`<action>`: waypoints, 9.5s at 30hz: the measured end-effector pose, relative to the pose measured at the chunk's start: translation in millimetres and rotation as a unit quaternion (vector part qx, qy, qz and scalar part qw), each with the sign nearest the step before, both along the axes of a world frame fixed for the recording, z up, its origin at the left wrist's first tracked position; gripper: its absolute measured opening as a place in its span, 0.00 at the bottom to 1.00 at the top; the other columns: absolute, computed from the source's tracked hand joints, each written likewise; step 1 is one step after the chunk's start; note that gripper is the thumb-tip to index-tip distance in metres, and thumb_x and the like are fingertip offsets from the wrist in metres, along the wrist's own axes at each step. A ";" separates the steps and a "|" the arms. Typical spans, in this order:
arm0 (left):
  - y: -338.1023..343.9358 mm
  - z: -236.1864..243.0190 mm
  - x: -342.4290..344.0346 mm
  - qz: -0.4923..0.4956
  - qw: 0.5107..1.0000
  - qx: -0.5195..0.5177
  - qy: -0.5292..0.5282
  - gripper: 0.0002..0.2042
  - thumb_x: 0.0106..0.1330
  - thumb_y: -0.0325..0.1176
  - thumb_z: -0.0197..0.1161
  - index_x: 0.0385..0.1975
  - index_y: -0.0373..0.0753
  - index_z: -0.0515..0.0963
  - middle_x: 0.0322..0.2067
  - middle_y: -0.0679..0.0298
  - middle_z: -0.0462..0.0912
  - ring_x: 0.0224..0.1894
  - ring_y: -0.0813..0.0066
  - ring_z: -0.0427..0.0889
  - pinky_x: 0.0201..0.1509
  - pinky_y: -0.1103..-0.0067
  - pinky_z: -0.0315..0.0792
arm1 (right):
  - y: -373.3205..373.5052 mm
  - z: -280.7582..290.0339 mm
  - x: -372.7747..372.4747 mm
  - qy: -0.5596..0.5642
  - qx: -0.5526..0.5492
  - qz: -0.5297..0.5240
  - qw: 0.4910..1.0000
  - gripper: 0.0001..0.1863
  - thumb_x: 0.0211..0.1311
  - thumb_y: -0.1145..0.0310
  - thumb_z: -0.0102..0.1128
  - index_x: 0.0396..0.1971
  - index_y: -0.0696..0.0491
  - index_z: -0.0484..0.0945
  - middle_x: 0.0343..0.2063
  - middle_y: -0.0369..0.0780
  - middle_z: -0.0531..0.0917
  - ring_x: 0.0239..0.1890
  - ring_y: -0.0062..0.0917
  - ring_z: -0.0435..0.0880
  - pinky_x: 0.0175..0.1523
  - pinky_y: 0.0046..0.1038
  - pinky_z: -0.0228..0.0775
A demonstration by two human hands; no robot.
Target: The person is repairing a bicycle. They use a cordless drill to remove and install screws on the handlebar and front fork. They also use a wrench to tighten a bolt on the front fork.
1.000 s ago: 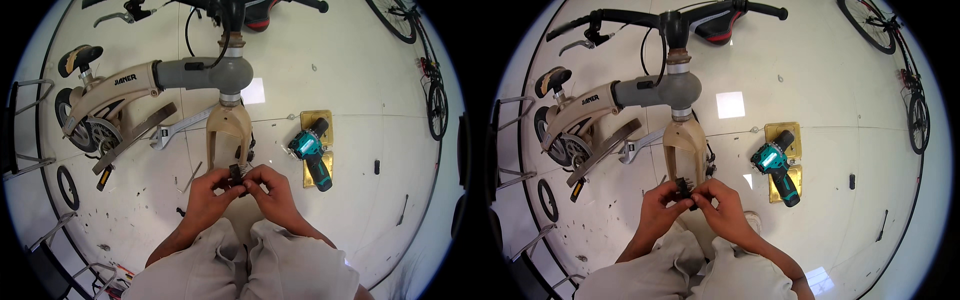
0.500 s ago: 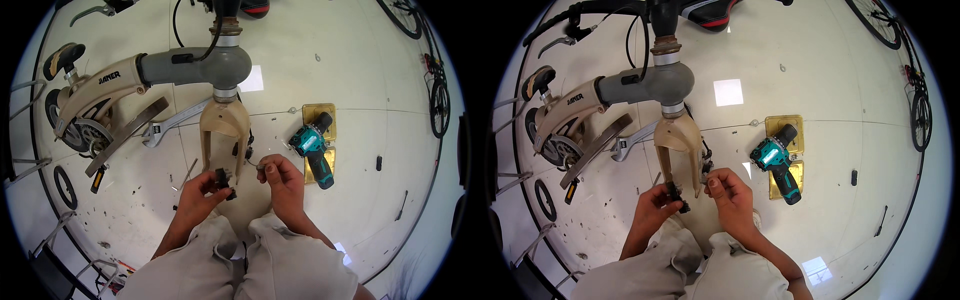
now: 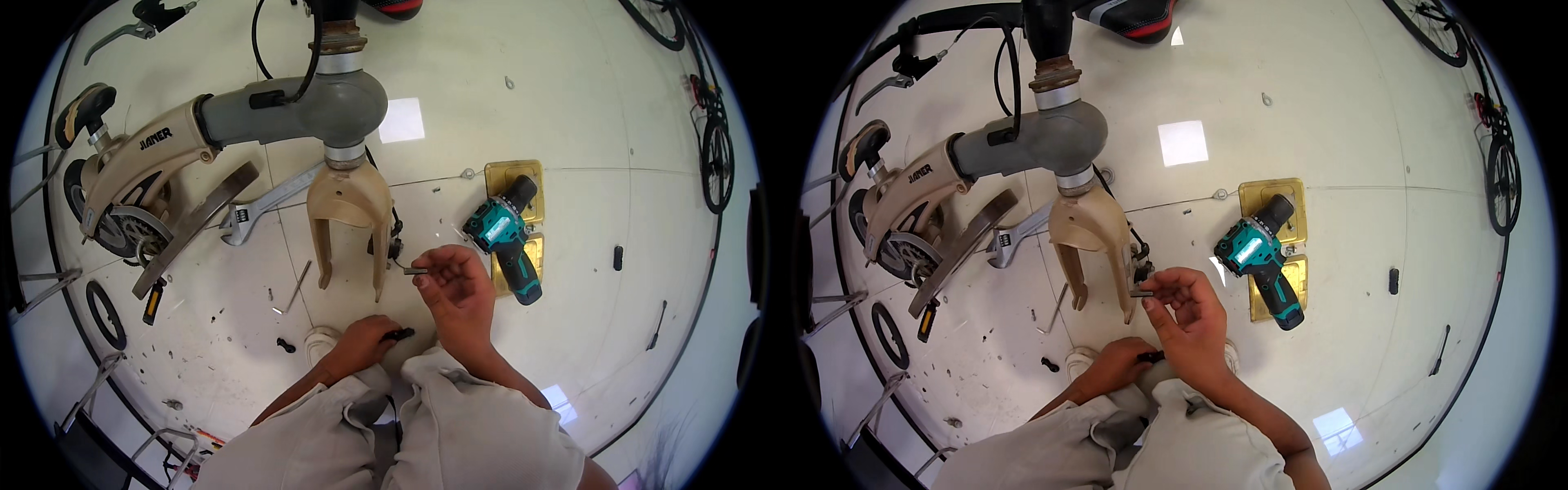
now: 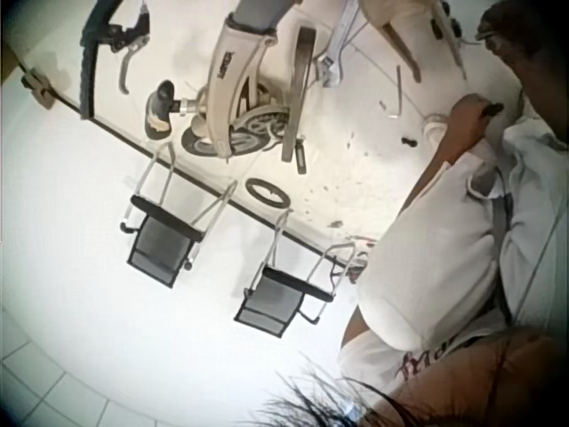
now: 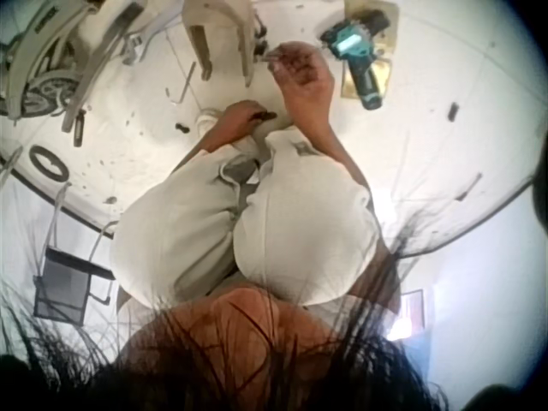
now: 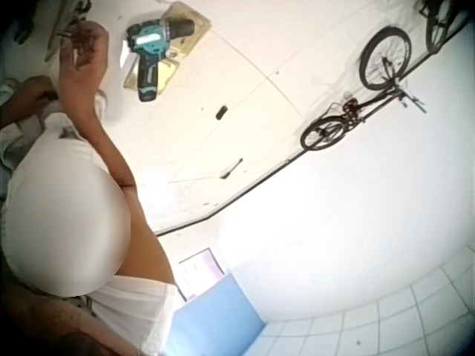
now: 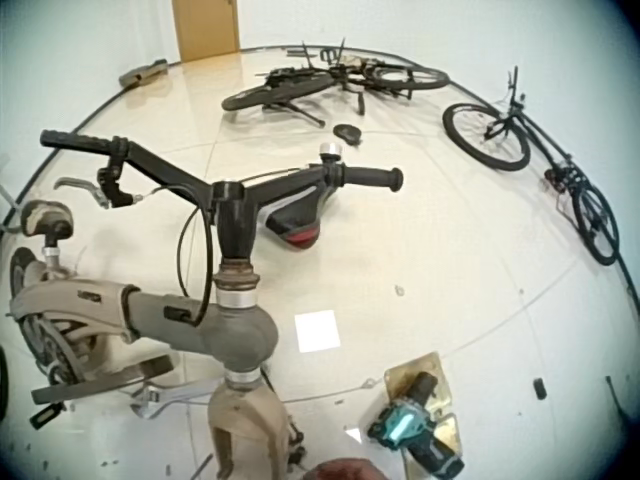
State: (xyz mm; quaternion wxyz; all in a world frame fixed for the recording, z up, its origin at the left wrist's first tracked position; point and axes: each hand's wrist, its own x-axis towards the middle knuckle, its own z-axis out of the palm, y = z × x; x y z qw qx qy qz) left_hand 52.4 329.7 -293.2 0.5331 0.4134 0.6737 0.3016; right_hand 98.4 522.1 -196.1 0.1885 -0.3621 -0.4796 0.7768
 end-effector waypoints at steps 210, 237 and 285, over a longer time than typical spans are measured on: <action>29.1 78.4 -37.6 0.434 0.830 -0.018 -0.349 0.15 0.59 0.19 0.65 0.45 0.32 0.75 0.43 0.60 0.80 0.46 0.77 0.79 0.52 0.80 0.74 | -17.8 -35.3 39.7 -0.047 -0.141 0.164 0.975 0.12 0.62 0.77 0.61 0.44 0.59 0.75 0.37 0.37 0.82 0.42 0.16 0.79 0.50 0.21 0.72; 57.1 22.9 -29.3 0.404 0.911 -0.023 -0.073 0.18 0.62 0.21 0.61 0.52 0.24 0.71 0.47 0.52 0.80 0.48 0.70 0.81 0.51 0.79 0.78 | -29.3 -102.6 29.7 -0.162 0.074 0.057 0.982 0.12 0.58 0.77 0.61 0.43 0.63 0.77 0.32 0.41 0.85 0.33 0.21 0.84 0.43 0.23 0.76; 57.9 27.1 -32.2 0.411 0.906 -0.013 -0.098 0.18 0.61 0.20 0.62 0.51 0.23 0.71 0.48 0.49 0.80 0.48 0.68 0.81 0.52 0.75 0.79 | -15.3 -123.0 40.0 -0.056 -0.170 0.111 0.978 0.12 0.66 0.75 0.57 0.47 0.61 0.74 0.42 0.37 0.81 0.45 0.18 0.78 0.49 0.21 0.73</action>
